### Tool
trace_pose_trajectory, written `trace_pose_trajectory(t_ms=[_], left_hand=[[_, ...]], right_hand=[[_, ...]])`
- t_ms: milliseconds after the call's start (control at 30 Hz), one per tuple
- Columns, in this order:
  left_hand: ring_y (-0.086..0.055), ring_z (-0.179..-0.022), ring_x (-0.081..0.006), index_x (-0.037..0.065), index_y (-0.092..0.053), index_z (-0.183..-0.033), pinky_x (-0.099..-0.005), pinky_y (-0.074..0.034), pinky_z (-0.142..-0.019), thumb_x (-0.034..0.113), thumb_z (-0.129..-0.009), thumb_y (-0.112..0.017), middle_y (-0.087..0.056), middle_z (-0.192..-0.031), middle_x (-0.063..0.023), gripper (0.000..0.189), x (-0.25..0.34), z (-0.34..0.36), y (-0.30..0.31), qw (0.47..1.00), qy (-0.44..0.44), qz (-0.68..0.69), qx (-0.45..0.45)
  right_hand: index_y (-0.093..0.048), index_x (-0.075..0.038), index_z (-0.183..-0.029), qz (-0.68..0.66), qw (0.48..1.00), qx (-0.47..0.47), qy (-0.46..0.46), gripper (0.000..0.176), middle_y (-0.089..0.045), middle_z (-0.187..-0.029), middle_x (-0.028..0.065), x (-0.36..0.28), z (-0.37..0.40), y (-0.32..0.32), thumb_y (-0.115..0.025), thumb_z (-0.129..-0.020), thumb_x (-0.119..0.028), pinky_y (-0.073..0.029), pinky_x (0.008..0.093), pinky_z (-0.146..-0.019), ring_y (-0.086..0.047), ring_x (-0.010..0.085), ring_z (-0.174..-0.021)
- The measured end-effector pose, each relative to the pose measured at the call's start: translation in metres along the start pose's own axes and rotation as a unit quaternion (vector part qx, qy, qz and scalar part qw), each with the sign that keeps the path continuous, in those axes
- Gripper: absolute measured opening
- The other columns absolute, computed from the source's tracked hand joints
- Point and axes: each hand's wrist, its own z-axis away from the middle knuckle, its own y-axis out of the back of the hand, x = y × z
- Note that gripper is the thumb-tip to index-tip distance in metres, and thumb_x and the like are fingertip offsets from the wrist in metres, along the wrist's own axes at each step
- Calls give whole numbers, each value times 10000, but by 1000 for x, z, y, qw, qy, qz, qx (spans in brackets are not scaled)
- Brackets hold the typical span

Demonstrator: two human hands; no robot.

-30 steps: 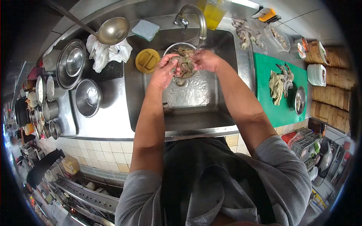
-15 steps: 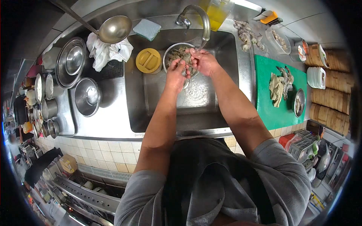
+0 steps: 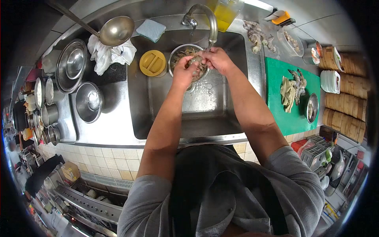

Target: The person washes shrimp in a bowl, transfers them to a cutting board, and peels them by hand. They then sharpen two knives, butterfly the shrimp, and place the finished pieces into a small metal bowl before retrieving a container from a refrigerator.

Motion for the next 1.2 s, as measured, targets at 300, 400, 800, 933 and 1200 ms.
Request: trace_pose_trajectory(t_ms=[300,400,800,933,1200], left_hand=[[-685,-763,-294,63,-731,-934,-365,-541,-702,212,-764,-739,-700,-895,-155,226,21,-5,-11,810,-355,-465,47],[-676,-754,-329,76,-730,-910,-397,-538,-698,231,-790,-708,-699,-856,-162,197,16,-11,-13,784,-358,-505,46],[-687,-687,-218,-34,-676,-968,-323,-566,-622,165,-925,-566,-683,-813,-111,231,13,-30,1,991,-28,-130,-19],[-704,-838,-241,-21,-606,-1110,-374,-601,-693,184,-995,-510,-680,-972,-143,255,16,-21,-2,996,64,54,-22],[-618,-787,-198,64,-606,-981,-393,-557,-800,254,-941,-588,-620,-851,-45,195,19,-6,-11,993,10,89,-72]], right_hand=[[-696,17,-903,264,960,92,38,224,-701,-809,174,-7,-12,8,-638,-816,-181,-514,379,-715,-680,282,-735],[-701,16,-904,318,942,95,45,246,-700,-832,204,-24,1,2,-634,-805,-199,-519,399,-762,-689,335,-794],[-658,1,-981,104,990,-69,67,164,-614,-701,39,-31,20,4,-664,-921,-151,-427,249,-503,-516,98,-536],[-644,27,-1009,-60,991,-69,96,144,-642,-804,74,-27,20,1,-625,-942,-99,-495,262,-581,-564,109,-622],[-675,25,-1009,5,993,51,103,295,-661,-732,54,-15,30,-22,-726,-890,-241,-519,276,-549,-599,98,-588]])
